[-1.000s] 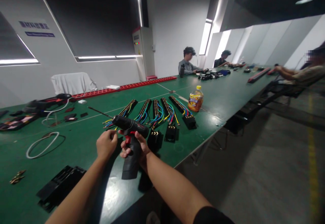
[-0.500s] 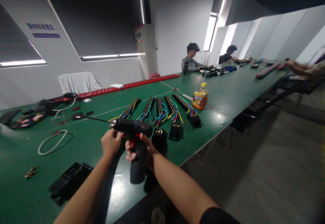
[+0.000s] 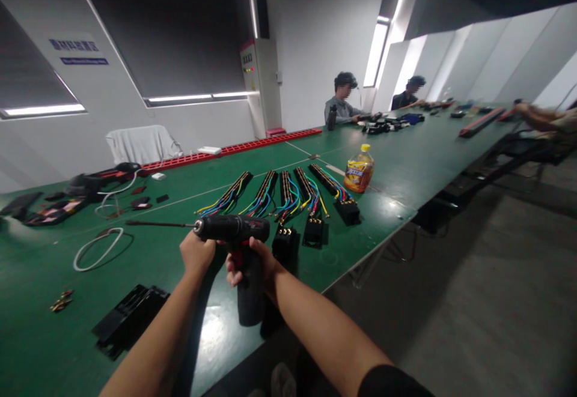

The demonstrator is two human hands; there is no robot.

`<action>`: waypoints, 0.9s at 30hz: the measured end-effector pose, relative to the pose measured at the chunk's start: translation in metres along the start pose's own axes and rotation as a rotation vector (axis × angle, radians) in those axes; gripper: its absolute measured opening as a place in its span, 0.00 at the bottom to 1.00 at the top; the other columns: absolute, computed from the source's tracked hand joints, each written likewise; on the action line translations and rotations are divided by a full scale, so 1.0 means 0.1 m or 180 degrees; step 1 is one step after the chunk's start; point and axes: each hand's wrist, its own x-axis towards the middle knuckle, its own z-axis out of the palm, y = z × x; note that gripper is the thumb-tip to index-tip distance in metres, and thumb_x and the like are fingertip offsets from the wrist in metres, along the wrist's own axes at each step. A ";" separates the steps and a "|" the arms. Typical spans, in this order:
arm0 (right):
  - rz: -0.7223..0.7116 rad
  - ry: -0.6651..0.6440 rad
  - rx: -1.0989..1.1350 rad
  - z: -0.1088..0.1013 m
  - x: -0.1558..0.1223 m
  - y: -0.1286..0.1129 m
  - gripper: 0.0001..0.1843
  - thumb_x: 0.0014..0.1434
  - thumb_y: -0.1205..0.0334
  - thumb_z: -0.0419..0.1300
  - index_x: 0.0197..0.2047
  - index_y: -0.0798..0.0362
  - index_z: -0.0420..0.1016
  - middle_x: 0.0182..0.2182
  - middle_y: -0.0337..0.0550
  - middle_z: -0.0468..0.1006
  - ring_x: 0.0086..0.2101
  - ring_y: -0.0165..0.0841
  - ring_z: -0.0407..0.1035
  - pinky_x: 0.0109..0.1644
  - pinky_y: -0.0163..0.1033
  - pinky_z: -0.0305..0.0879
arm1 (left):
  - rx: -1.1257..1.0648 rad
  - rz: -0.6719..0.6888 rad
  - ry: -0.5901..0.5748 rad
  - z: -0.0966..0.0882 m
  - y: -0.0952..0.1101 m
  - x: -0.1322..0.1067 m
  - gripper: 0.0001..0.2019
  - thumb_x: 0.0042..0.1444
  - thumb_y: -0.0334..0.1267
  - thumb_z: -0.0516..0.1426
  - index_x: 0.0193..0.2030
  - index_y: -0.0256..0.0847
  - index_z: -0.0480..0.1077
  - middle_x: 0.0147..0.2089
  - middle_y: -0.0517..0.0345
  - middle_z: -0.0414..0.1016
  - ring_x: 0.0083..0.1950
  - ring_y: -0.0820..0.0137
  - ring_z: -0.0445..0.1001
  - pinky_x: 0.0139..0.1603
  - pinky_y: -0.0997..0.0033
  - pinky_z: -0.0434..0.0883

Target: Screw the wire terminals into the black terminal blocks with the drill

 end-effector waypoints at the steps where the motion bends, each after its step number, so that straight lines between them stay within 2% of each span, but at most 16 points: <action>1: -0.0037 0.0009 0.0035 0.01 0.00 -0.01 0.34 0.51 0.31 0.58 0.43 0.56 0.73 0.26 0.41 0.77 0.20 0.29 0.62 0.28 0.40 0.58 | 0.0003 0.0015 0.0123 0.00 0.00 -0.01 0.10 0.51 0.43 0.51 0.25 0.41 0.65 0.28 0.53 0.71 0.34 0.63 0.69 0.36 0.67 0.62; 3: -0.0088 0.0033 0.0087 0.03 -0.01 -0.03 0.34 0.53 0.31 0.55 0.44 0.56 0.72 0.24 0.39 0.75 0.18 0.28 0.59 0.27 0.39 0.56 | -0.0023 0.0071 0.0349 0.01 0.00 -0.02 0.11 0.52 0.44 0.51 0.25 0.40 0.65 0.28 0.54 0.71 0.32 0.65 0.68 0.35 0.68 0.62; 7: -0.0264 0.0111 0.0061 0.07 -0.03 -0.03 0.36 0.57 0.31 0.50 0.48 0.56 0.71 0.22 0.37 0.73 0.17 0.28 0.57 0.26 0.39 0.54 | -0.0210 0.0145 0.0466 0.03 -0.01 -0.02 0.12 0.55 0.45 0.52 0.29 0.39 0.69 0.30 0.55 0.73 0.31 0.66 0.69 0.35 0.68 0.62; 15: -0.0594 0.0107 0.0018 0.06 -0.01 -0.02 0.34 0.52 0.36 0.57 0.52 0.56 0.71 0.23 0.36 0.76 0.17 0.27 0.60 0.24 0.37 0.58 | -0.0521 0.0243 0.0589 0.08 -0.05 -0.01 0.11 0.56 0.42 0.54 0.33 0.39 0.74 0.31 0.57 0.75 0.30 0.68 0.70 0.36 0.70 0.64; 22: -0.0634 0.0106 -0.0024 0.07 -0.02 -0.02 0.34 0.52 0.37 0.59 0.52 0.56 0.72 0.23 0.36 0.76 0.16 0.26 0.60 0.24 0.36 0.60 | -0.0569 0.0248 0.0658 0.09 -0.05 -0.01 0.09 0.56 0.39 0.54 0.32 0.39 0.73 0.30 0.57 0.75 0.31 0.69 0.70 0.35 0.71 0.63; 27: -0.0610 0.0025 -0.0015 0.08 -0.05 0.00 0.33 0.50 0.38 0.62 0.50 0.56 0.74 0.23 0.37 0.77 0.16 0.26 0.60 0.23 0.35 0.61 | -0.0473 0.0321 0.0618 0.07 0.04 -0.05 0.08 0.57 0.37 0.53 0.32 0.39 0.72 0.30 0.56 0.74 0.32 0.67 0.70 0.36 0.70 0.64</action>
